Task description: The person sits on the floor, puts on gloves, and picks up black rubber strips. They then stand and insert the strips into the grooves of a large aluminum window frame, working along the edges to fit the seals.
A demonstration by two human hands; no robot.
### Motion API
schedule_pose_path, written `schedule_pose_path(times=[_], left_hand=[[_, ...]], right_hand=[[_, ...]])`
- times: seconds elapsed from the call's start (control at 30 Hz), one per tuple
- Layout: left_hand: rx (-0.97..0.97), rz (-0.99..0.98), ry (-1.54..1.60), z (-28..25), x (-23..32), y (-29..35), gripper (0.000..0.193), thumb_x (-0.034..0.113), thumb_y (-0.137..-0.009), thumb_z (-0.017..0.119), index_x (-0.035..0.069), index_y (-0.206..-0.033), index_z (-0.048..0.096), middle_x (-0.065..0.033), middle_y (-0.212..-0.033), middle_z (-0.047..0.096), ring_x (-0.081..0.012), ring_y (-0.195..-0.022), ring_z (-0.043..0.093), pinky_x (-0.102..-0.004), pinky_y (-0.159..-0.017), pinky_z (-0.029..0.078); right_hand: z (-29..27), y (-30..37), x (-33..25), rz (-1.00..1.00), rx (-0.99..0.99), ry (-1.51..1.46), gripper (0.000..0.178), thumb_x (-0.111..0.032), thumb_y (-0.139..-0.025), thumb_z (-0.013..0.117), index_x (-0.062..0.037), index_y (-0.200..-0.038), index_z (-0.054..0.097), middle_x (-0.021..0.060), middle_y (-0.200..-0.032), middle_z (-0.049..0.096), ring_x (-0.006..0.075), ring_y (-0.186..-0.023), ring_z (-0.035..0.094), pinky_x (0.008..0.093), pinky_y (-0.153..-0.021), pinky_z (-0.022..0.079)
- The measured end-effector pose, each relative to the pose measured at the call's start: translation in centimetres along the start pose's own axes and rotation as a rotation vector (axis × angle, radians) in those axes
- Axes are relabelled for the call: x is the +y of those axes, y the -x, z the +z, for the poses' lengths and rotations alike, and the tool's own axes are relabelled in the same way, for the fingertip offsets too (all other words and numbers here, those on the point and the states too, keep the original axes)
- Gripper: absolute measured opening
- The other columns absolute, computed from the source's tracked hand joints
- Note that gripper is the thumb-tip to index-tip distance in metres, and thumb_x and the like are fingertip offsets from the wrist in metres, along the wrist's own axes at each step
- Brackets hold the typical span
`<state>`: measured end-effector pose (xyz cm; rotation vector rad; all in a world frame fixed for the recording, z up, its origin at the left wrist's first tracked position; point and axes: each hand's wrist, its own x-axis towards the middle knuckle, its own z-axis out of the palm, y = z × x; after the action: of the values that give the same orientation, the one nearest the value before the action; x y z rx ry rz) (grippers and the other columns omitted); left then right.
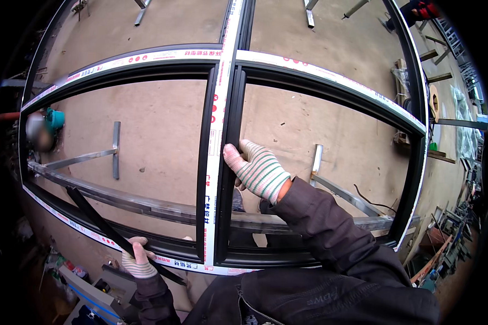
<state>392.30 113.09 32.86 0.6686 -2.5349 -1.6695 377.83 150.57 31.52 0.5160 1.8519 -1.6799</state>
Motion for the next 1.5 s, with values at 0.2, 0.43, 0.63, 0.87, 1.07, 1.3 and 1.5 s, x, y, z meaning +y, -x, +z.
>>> schedule_pose_path(times=[0.2,0.43,0.63,0.87,1.07,1.3,1.5], left_hand=[[0.003,0.006,-0.002,0.5,0.7,0.1,0.028,0.026,-0.101,0.055,-0.001,-0.097,0.060,-0.0090,-0.087,0.064,-0.0090,-0.046,0.052,-0.0230,-0.045,0.044],[0.005,-0.014,-0.004,0.6,0.8,0.4,0.027,0.026,-0.100,0.057,-0.001,-0.101,0.060,-0.0081,-0.090,0.064,-0.0080,-0.049,0.052,-0.0228,-0.047,0.044],[0.028,-0.055,-0.016,1.1,1.4,0.6,0.023,0.022,-0.099,0.057,-0.001,-0.102,0.060,-0.0061,-0.090,0.063,-0.0081,-0.051,0.052,-0.0233,-0.049,0.043],[0.033,-0.086,-0.019,1.5,1.8,0.1,0.020,0.024,-0.098,0.062,0.005,-0.097,0.064,-0.0007,-0.082,0.063,-0.0066,-0.052,0.052,-0.0227,-0.048,0.042],[-0.064,-0.124,-0.056,3.2,3.7,0.4,0.021,0.025,-0.097,0.066,0.004,-0.096,0.063,-0.0035,-0.076,0.065,-0.0075,-0.049,0.053,-0.0236,-0.046,0.043],[-0.336,0.002,-0.294,11.5,6.5,4.0,0.036,0.024,-0.085,0.080,0.000,-0.105,0.062,-0.0050,-0.082,0.068,-0.0106,-0.068,0.063,-0.0260,-0.065,0.053],[-0.540,-0.144,-0.371,12.8,9.2,3.7,0.066,0.022,-0.074,0.090,-0.004,-0.123,0.054,-0.0119,-0.103,0.070,-0.0176,-0.091,0.067,-0.0307,-0.081,0.056]], right_hand=[[-0.3,-0.1,-0.5,0.005,-0.038,0.074,0.058,-0.051,-0.102,0.049,0.0054,-0.111,0.055,0.0096,-0.072,0.062,0.0130,-0.056,0.063,0.0268,-0.049,0.054],[-0.5,0.4,-0.6,0.000,-0.091,0.099,0.058,-0.050,-0.102,0.049,0.0079,-0.104,0.053,0.0133,-0.076,0.063,0.0158,-0.059,0.064,0.0291,-0.052,0.055],[-0.4,0.0,0.2,-0.023,-0.102,0.032,0.061,-0.051,-0.102,0.048,0.0083,-0.114,0.053,0.0107,-0.078,0.063,0.0141,-0.060,0.063,0.0283,-0.052,0.055],[0.0,0.0,0.3,-0.076,-0.056,-0.010,0.053,-0.045,-0.101,0.055,0.0064,-0.110,0.058,0.0110,-0.081,0.064,0.0150,-0.057,0.063,0.0299,-0.052,0.057],[0.3,-0.3,0.9,-0.119,-0.047,-0.040,0.053,-0.044,-0.101,0.056,0.0077,-0.112,0.061,0.0119,-0.082,0.066,0.0144,-0.059,0.064,0.0266,-0.052,0.057],[0.2,-0.1,1.0,-0.150,-0.043,-0.001,0.059,-0.047,-0.101,0.054,0.0095,-0.117,0.060,0.0148,-0.085,0.068,0.0149,-0.061,0.066,0.0269,-0.055,0.059],[0.3,0.1,1.1,-0.156,-0.032,-0.022,0.060,-0.047,-0.101,0.054,0.0096,-0.120,0.058,0.0142,-0.085,0.067,0.0156,-0.059,0.065,0.0274,-0.054,0.059]])
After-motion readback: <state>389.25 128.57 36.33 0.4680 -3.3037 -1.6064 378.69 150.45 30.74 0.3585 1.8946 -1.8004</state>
